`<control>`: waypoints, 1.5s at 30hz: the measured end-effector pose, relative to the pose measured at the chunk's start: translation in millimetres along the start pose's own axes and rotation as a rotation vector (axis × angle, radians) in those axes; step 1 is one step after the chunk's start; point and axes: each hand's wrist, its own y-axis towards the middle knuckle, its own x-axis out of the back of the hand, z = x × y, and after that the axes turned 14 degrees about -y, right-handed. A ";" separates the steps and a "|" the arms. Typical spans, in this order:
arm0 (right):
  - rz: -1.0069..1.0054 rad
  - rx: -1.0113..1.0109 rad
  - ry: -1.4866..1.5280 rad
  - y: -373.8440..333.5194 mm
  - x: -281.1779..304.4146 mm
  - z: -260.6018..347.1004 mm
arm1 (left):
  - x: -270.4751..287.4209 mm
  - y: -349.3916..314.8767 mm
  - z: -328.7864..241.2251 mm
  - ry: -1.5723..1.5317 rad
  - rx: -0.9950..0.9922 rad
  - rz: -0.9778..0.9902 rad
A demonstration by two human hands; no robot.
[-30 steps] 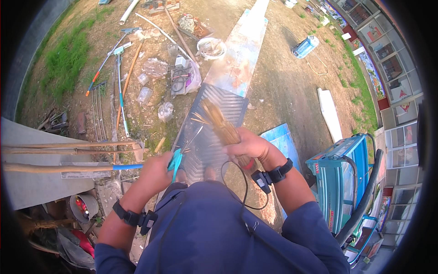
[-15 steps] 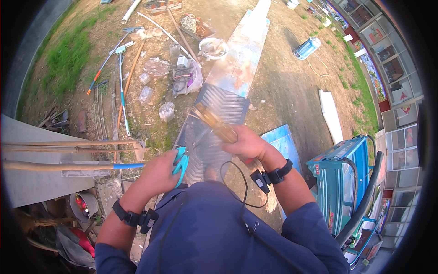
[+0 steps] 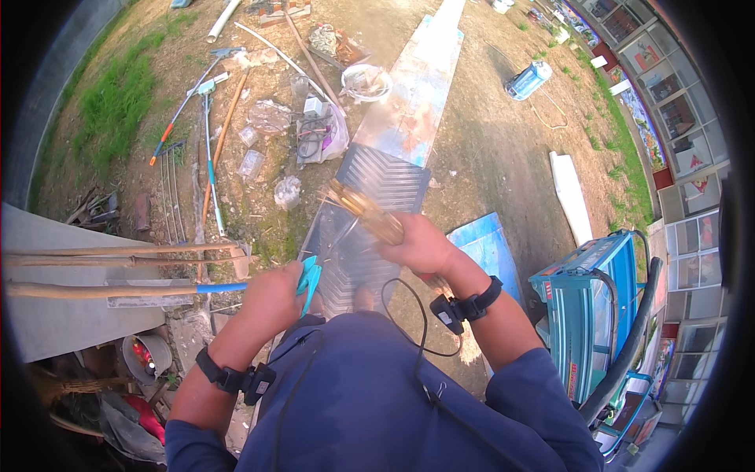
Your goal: The recorder uses scissors to trim the ends of a straw broom and then uses white tape to secure the straw bundle.
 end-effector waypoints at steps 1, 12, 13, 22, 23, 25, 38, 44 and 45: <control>-0.002 -0.001 0.001 0.5 -1.3 -0.5 | -0.2 0.2 0.9 -0.010 -0.010 -0.008; -0.092 -0.104 -0.183 9.8 -11.5 3.8 | -7.1 0.7 10.1 -0.096 -0.043 -0.136; -0.095 -0.106 -0.183 10.5 -12.5 2.7 | -7.6 1.6 10.5 -0.118 -0.005 -0.118; -0.277 -0.175 -0.419 12.5 -13.5 -2.1 | 0.5 -1.3 -0.4 -0.336 0.130 -0.031; -0.258 -0.158 -0.463 12.4 -13.7 -1.5 | 1.3 1.0 -4.0 -0.370 0.120 -0.020; -0.238 -0.139 -0.506 11.7 -13.8 2.0 | -1.5 3.4 -5.1 -0.367 0.075 -0.050; -0.323 -0.114 -0.504 8.2 -17.5 9.8 | -23.2 15.0 11.5 -1.057 0.183 -0.128; -0.410 0.015 -0.522 15.8 -46.0 32.7 | -23.7 52.4 -32.8 -1.424 0.048 -0.327; -0.387 0.050 -0.509 16.3 -48.2 36.2 | -21.7 57.2 -37.8 -1.464 0.012 -0.371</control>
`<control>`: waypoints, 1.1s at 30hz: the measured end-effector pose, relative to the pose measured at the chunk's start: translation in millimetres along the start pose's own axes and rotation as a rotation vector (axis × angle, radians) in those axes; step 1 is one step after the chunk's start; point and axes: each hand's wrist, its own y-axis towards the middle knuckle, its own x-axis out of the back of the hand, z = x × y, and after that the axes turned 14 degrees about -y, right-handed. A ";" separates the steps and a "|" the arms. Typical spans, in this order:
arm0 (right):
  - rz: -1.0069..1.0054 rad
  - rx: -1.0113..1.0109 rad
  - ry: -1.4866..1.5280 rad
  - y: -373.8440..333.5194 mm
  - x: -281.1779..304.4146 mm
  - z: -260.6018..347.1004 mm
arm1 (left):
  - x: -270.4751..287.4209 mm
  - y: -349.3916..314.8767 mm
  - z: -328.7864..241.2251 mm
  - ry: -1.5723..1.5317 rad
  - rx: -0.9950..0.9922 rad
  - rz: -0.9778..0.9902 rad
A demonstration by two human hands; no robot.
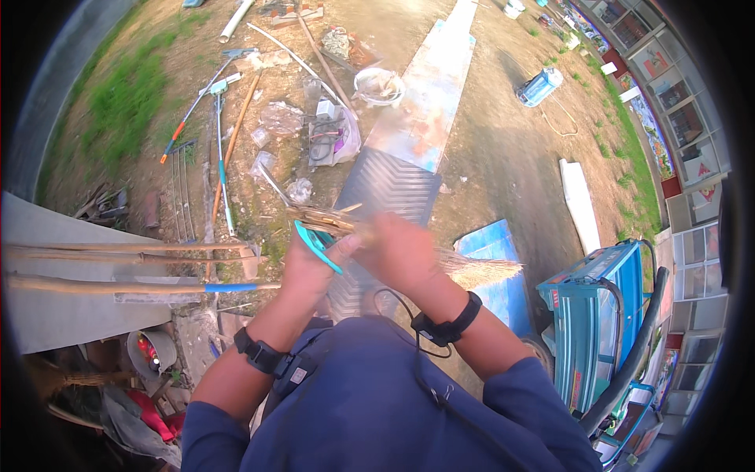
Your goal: The recorder uses scissors to trim the ends of a straw broom and then uses white tape to secure the straw bundle.
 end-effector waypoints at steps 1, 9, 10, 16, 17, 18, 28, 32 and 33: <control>-0.001 0.005 0.003 0.4 -0.1 1.6 | -1.5 2.6 -1.9 0.002 -0.004 -0.004; -0.025 0.205 0.131 2.6 15.6 -1.4 | -1.7 2.5 -21.7 0.010 -0.087 -0.051; -0.025 0.206 0.131 3.5 21.4 -4.4 | -1.7 1.7 -24.8 0.012 -0.107 -0.042; 0.004 0.238 0.653 10.5 17.9 -19.7 | -9.1 -5.8 -37.4 0.020 -0.095 0.006; 0.120 0.248 0.776 12.7 15.4 -21.0 | -8.6 -6.0 -37.1 0.021 -0.092 0.012; 0.237 0.257 0.899 14.3 15.1 -22.6 | -7.6 -5.7 -36.5 -0.004 -0.048 0.044; 0.185 -0.114 0.424 13.9 28.9 -31.9 | 48.0 -25.2 -36.7 0.690 0.076 0.124; 0.093 -0.145 0.170 14.4 29.9 -34.3 | 43.8 -40.3 -40.4 1.037 0.206 0.222; 0.094 -0.165 0.142 14.0 30.5 -34.2 | 43.4 -42.1 -39.7 1.113 0.212 0.238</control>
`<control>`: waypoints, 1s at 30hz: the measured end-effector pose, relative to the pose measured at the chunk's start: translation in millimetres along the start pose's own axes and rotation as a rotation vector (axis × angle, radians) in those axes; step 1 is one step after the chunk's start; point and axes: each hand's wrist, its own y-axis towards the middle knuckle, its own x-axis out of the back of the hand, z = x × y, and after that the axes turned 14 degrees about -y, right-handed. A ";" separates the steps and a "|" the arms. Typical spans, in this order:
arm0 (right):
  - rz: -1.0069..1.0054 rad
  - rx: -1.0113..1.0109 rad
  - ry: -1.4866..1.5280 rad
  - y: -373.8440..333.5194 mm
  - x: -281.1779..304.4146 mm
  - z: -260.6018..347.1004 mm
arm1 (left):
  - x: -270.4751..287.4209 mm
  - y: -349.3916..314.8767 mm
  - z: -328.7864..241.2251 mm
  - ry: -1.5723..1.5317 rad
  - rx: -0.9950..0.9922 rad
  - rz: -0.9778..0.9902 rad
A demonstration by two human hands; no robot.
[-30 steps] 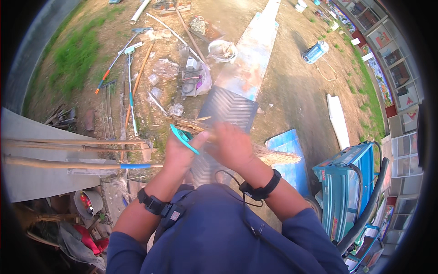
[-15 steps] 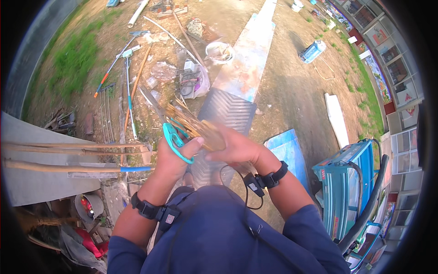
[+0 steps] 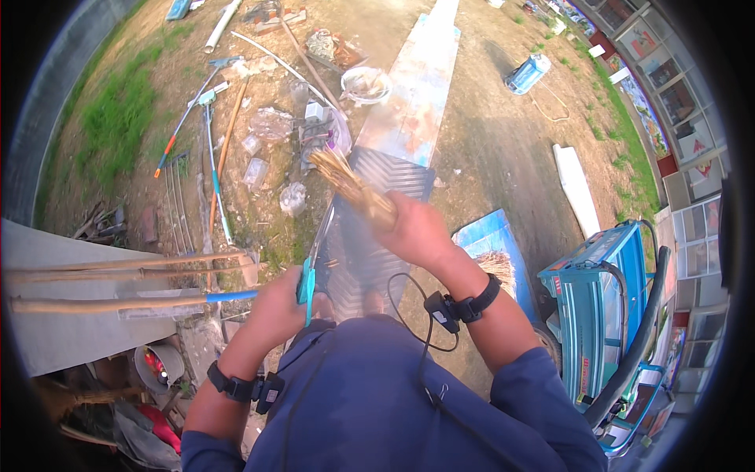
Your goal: The recorder uses scissors to trim the ends of a straw broom and then uses white tape to secure the straw bundle.
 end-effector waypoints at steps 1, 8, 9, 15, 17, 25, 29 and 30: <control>0.001 0.003 -0.001 -0.1 -0.7 -0.3 | -2.3 -0.3 -0.4 0.030 -0.058 -0.006; -0.049 0.026 -0.106 -3.4 -3.3 1.2 | -6.4 0.8 -4.9 0.093 -0.079 0.006; -0.065 0.031 -0.122 -3.8 -3.3 1.0 | -6.3 0.4 -5.2 0.088 -0.082 -0.001; -0.101 0.062 -0.228 -5.2 -5.9 -4.1 | -4.9 0.9 -7.9 0.108 -0.058 0.015; -0.125 0.073 -0.256 -5.1 -8.1 -5.7 | -5.9 0.8 -6.0 0.114 -0.059 0.017; -0.181 0.100 -0.303 -2.9 -14.7 -11.0 | -6.5 0.0 -11.0 0.156 -0.076 -0.004; -0.146 0.074 -0.285 -4.2 -15.8 -12.4 | -4.7 -0.1 -4.9 0.154 -0.085 -0.003; -0.138 0.073 -0.274 -4.5 -16.2 -13.1 | -5.3 0.8 -0.4 0.122 -0.103 -0.005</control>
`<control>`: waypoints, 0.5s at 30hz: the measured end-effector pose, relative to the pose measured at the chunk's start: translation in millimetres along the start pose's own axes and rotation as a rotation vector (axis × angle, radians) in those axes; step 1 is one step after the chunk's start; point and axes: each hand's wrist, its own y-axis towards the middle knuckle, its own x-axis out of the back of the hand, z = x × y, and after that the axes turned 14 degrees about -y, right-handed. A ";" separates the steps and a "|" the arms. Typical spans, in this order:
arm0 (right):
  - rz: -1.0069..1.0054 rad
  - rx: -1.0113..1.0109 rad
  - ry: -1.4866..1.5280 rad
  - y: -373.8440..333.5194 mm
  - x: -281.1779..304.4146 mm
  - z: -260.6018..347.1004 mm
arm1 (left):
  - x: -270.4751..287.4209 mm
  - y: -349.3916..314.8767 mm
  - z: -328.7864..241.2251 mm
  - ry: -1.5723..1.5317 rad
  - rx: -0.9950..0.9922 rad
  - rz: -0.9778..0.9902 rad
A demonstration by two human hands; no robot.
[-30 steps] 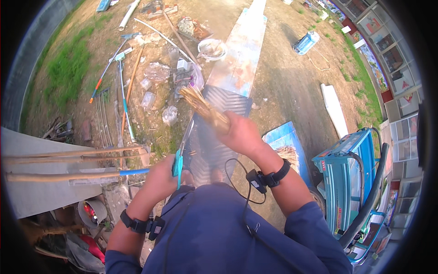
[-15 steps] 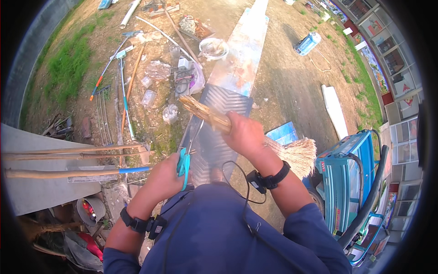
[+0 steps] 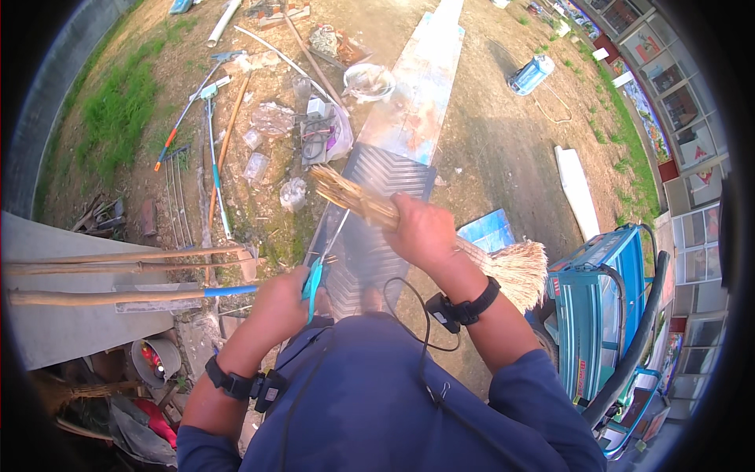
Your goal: The recorder uses scissors to trim the ends of a straw broom and then uses white tape to secure the straw bundle.
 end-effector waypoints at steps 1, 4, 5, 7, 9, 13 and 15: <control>0.000 0.002 0.001 0.4 3.2 1.6 | -1.1 0.2 4.5 -0.032 -0.015 -0.007; 0.105 -0.013 0.036 1.6 12.3 5.8 | -3.3 1.0 12.8 -0.065 -0.010 -0.026; 0.128 -0.021 0.042 1.7 12.0 5.4 | -3.2 1.1 12.5 -0.065 -0.010 -0.026; 0.151 -0.026 0.048 2.6 11.5 5.2 | -1.6 0.5 10.0 -0.077 -0.033 -0.039; 0.228 -0.047 0.052 3.8 10.9 5.7 | -1.8 -0.6 9.3 -0.073 -0.016 -0.052; 0.211 -0.063 0.063 3.5 -4.0 1.6 | -3.5 -0.6 7.1 -0.035 0.011 -0.045; 0.145 -0.122 0.111 3.3 -6.6 -2.4 | -1.9 -4.7 0.5 -0.052 0.046 -0.027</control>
